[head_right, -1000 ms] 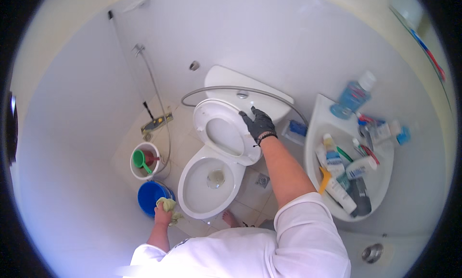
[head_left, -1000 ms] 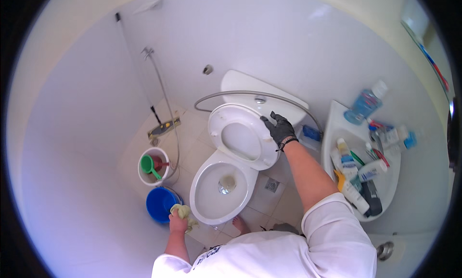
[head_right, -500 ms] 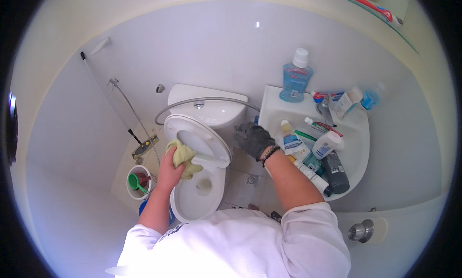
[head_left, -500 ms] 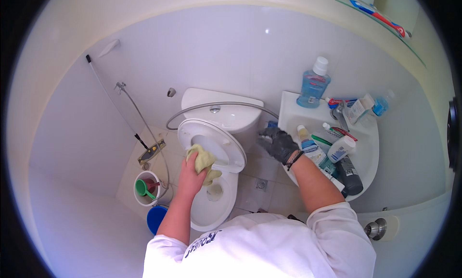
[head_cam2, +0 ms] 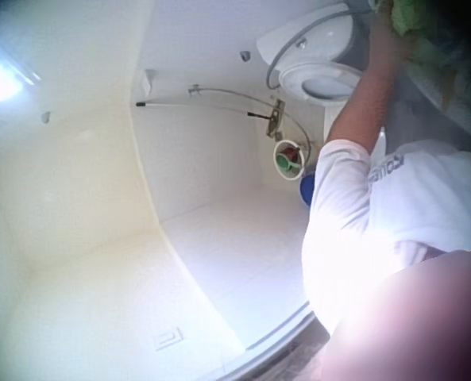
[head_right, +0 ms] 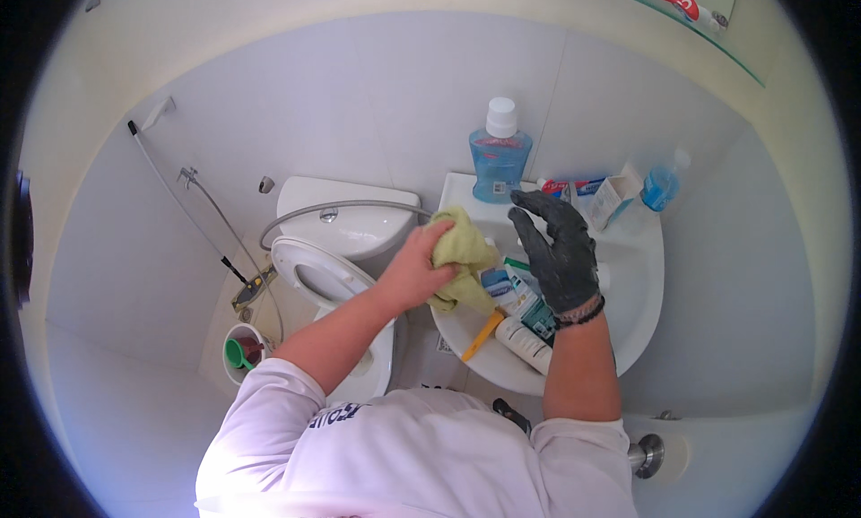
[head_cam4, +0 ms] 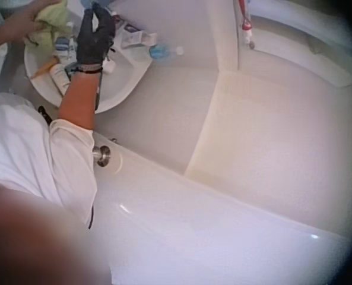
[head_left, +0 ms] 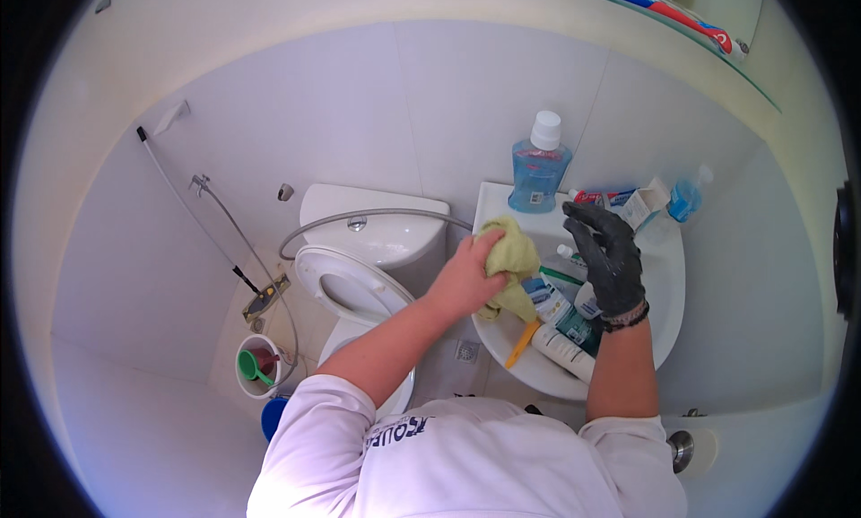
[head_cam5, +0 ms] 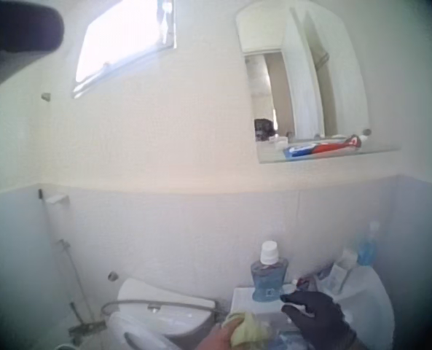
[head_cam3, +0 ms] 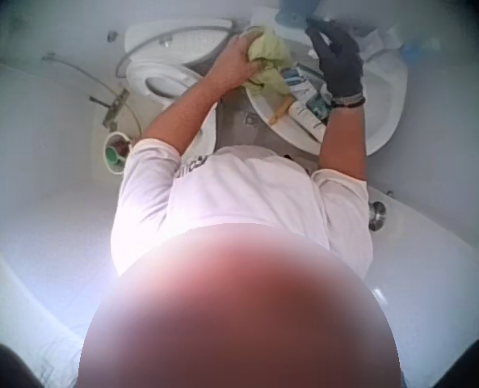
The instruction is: The person cleans a white toilet in a bathroom using a yellow cloth, a handheld bidet sprayer, and a yellow toilet brush. They wipe the toilet seat and rim, rinse the bowl with the sprayer, and scrub the interior with the brush.
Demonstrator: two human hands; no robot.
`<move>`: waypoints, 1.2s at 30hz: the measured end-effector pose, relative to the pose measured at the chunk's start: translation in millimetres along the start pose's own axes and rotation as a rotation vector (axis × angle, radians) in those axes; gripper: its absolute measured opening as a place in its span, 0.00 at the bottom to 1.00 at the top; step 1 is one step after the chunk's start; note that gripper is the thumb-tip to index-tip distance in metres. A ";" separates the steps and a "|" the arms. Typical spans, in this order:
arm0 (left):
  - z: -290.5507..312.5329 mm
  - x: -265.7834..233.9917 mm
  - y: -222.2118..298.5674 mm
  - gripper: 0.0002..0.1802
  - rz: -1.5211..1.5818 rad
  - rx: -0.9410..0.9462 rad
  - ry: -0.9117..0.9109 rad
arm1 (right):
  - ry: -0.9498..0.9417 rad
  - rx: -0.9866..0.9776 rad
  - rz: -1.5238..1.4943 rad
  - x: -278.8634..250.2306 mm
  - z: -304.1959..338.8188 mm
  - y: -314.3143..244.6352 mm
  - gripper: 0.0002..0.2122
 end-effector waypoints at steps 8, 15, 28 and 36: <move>-42.5 26.0 -29.1 0.34 -0.413 0.075 0.086 | 0.056 -0.054 0.082 -35.7 -12.6 -11.6 0.10; -114.4 37.2 -158.1 0.17 -0.937 0.184 -0.146 | 0.054 -0.099 0.095 -37.5 -10.9 -9.9 0.09; -95.8 74.7 -204.4 0.12 -0.937 0.147 -0.483 | -0.027 -0.062 0.091 -19.4 -11.1 -15.5 0.09; -67.8 -10.3 -139.5 0.12 -0.996 0.269 -0.426 | -0.130 -0.129 0.070 5.8 6.8 -30.3 0.10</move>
Point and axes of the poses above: each hand's wrist, its own z-axis away from the middle knuckle, its own x-axis out of the palm, y = z × x, the point moved 9 cm from there along -z, towards the middle knuckle, and after that the axes turned 12 degrees about y, right-handed, at the moved point
